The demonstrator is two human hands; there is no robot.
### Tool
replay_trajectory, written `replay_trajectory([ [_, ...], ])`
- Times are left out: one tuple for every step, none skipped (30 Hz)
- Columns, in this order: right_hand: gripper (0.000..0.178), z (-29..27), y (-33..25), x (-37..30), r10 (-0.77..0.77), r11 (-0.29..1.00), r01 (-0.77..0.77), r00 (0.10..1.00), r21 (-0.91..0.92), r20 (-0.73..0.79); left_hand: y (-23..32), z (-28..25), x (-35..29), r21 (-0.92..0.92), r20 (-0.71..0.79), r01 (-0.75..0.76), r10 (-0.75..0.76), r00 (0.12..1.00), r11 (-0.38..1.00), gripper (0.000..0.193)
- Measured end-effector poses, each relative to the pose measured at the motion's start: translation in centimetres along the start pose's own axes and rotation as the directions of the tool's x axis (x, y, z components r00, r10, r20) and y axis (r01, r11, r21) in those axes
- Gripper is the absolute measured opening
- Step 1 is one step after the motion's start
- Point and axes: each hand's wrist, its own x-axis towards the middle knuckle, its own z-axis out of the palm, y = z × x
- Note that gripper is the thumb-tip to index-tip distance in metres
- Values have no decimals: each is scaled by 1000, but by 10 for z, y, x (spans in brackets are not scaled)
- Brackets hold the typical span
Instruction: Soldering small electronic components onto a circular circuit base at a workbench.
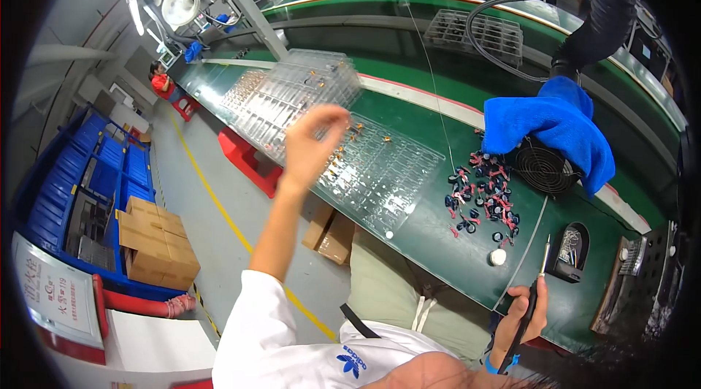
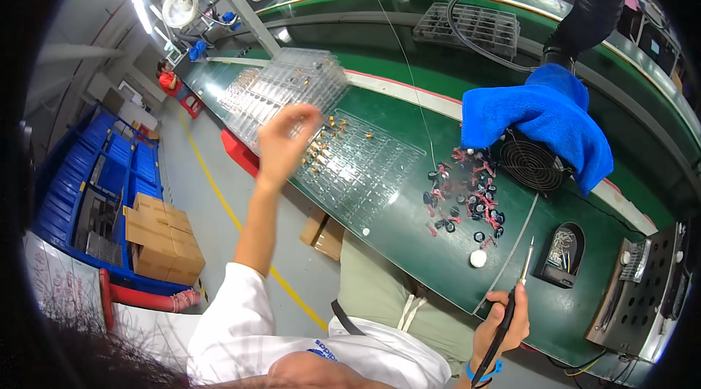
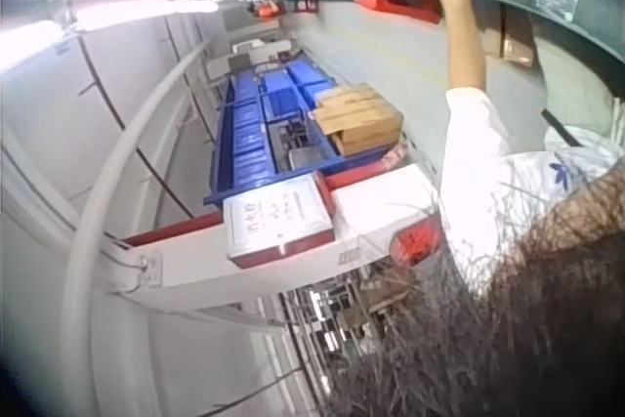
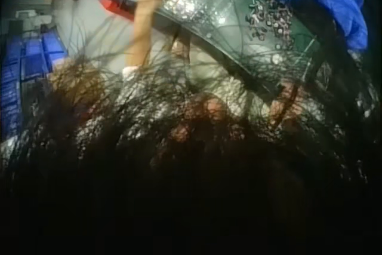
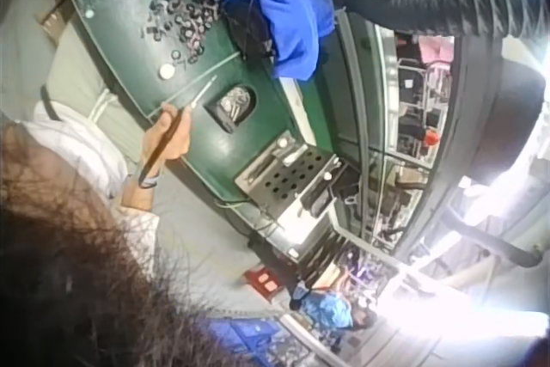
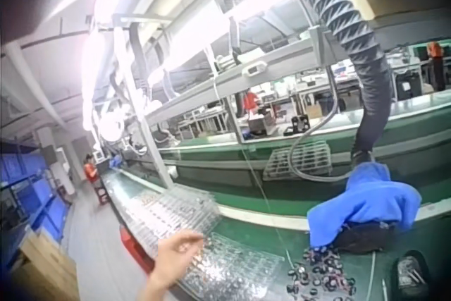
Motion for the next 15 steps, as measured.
replay_trajectory([
  [61, 2, -1, 3, -26, 1000, 26, 1000, 6, 9, -17, -23, 21, 78, -75, -7, 13, 997, 997, 14],
  [59, 2, -2, 5, -55, 998, 54, 998, 16, 17, -49, -48, 41, 99, -116, -5, 17, 993, 995, 15],
  [59, 3, -2, 6, -57, 998, 56, 998, 28, 17, -81, -69, 57, 119, -158, -2, 21, 987, 993, 16],
  [57, 4, -3, 6, -75, 997, 75, 997, 32, 23, -100, -82, 69, 155, -157, 18, 6, 988, 988, 17],
  [56, 4, -3, 7, -94, 995, 93, 995, 33, 29, -115, -89, 77, 187, -155, 38, -9, 988, 982, 18],
  [56, 4, -3, 7, -92, 995, 91, 996, 32, 22, -126, -93, 82, 218, -144, 77, -46, 989, 973, 20],
  [54, 3, -3, 7, -81, 996, 79, 996, 40, 33, -137, -97, 82, 217, -141, 73, -43, 989, 973, 20],
  [52, 1, -4, 6, -66, 997, 64, 997, 41, 42, -142, -97, 82, 299, -72, 88, -70, 995, 950, 22],
  [52, 1, -6, 6, -61, 998, 60, 997, 33, 40, -148, -97, 81, 380, -7, 98, -103, 995, 920, 24],
  [51, 2, -8, 7, -88, 995, 86, 995, 44, 45, -153, -99, 75, 406, -2, 64, -69, 998, 912, 27],
  [49, 3, -8, 8, -106, 994, 105, 993, 34, 43, -148, -85, 72, 408, -22, 18, -10, 1000, 913, 27],
  [48, 1, -7, 8, -106, 994, 104, 994, 31, 40, -132, -66, 68, 401, -33, -31, 49, 998, 915, 26],
  [47, 2, -8, 8, -113, 994, 112, 993, 12, 42, -102, -44, 60, 374, -17, -92, 106, 994, 923, 23],
  [46, 0, -10, 9, -121, 993, 121, 992, -8, 47, -66, -24, 48, 283, 16, -89, 88, 996, 955, 22],
  [41, 1, -16, 13, -120, 993, 118, 990, 28, 74, -32, -11, 30, 204, 39, -74, 67, 997, 976, 21],
])
